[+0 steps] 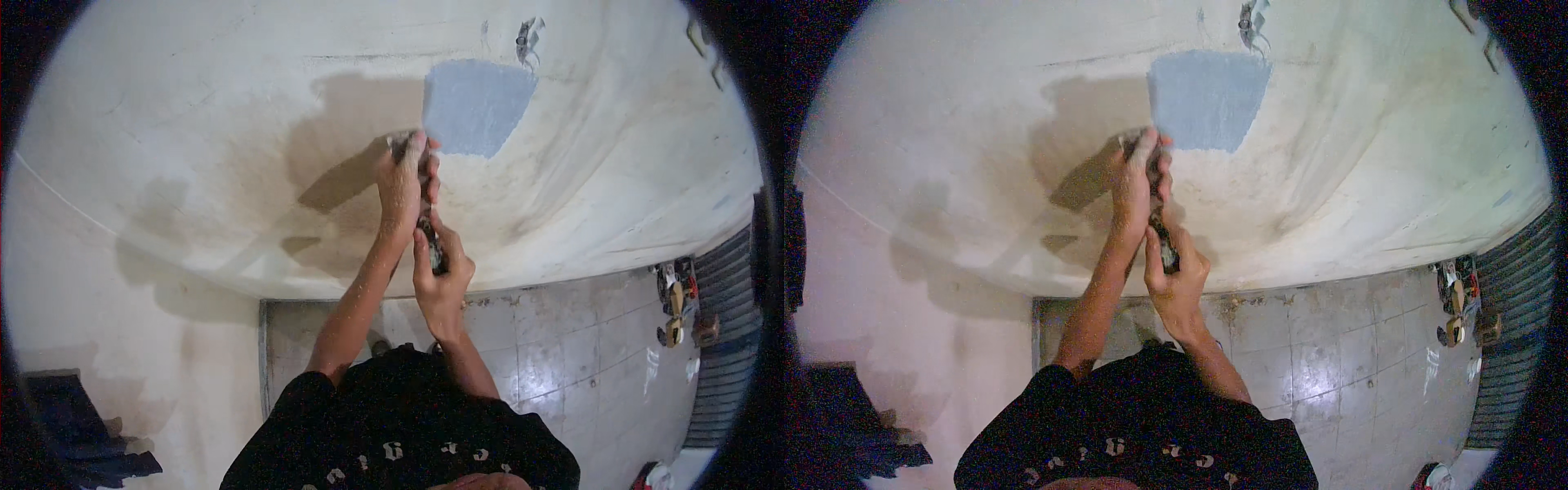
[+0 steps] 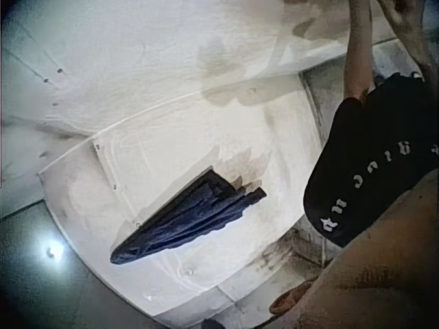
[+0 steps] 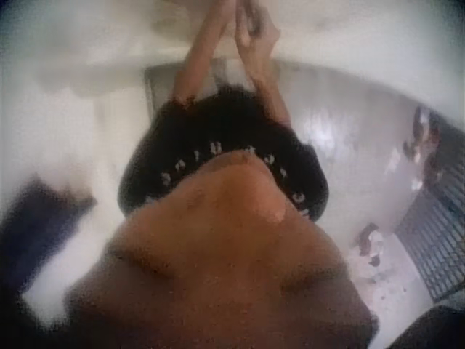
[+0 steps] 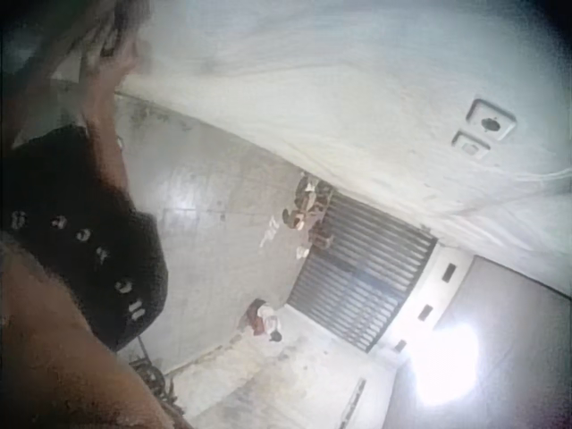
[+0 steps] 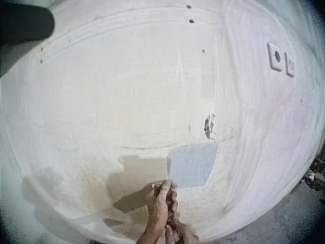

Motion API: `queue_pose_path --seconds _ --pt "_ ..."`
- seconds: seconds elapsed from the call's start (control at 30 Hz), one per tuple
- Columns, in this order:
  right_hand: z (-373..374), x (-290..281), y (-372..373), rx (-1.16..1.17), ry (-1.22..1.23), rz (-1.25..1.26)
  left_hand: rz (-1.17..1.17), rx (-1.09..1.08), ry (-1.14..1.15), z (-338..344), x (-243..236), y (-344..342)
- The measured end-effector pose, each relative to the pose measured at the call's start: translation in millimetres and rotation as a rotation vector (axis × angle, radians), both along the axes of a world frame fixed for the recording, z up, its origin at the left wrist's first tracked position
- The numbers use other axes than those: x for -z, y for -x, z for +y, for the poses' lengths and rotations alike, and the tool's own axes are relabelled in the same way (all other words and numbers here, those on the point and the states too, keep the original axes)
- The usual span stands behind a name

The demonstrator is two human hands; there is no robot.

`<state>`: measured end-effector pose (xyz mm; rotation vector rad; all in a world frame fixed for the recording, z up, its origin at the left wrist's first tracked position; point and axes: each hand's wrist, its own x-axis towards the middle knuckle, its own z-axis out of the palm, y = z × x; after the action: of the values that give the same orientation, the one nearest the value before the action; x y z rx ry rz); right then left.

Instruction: Scrape and patch a damaged area on a wall using a putty knife.

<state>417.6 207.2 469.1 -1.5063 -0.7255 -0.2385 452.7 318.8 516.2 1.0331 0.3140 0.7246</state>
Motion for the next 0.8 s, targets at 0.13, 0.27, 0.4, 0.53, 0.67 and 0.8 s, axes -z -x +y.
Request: queue_pose_path --seconds 0.13,0.27,0.4,0.53,0.67,0.8 --pt "-3 3 -3 -0.024 0.065 0.078 0.055 -0.008 0.008 -5 9 3" --pt "1 -9 -1 -0.014 0.020 0.058 -0.013 -0.032 -0.017 -2 -14 4" --pt "-7 5 6 -0.026 0.075 0.106 0.019 -0.017 0.005 -3 3 3" --pt "-11 -6 12 -0.052 0.111 0.197 -0.006 -0.018 0.055 -5 1 6" --pt "-8 -2 5 -0.031 0.060 0.118 0.038 -0.025 0.040 -9 -5 6" --pt "4 -10 -2 -0.027 -0.031 0.071 -0.035 -0.056 -0.052 -3 -27 1"
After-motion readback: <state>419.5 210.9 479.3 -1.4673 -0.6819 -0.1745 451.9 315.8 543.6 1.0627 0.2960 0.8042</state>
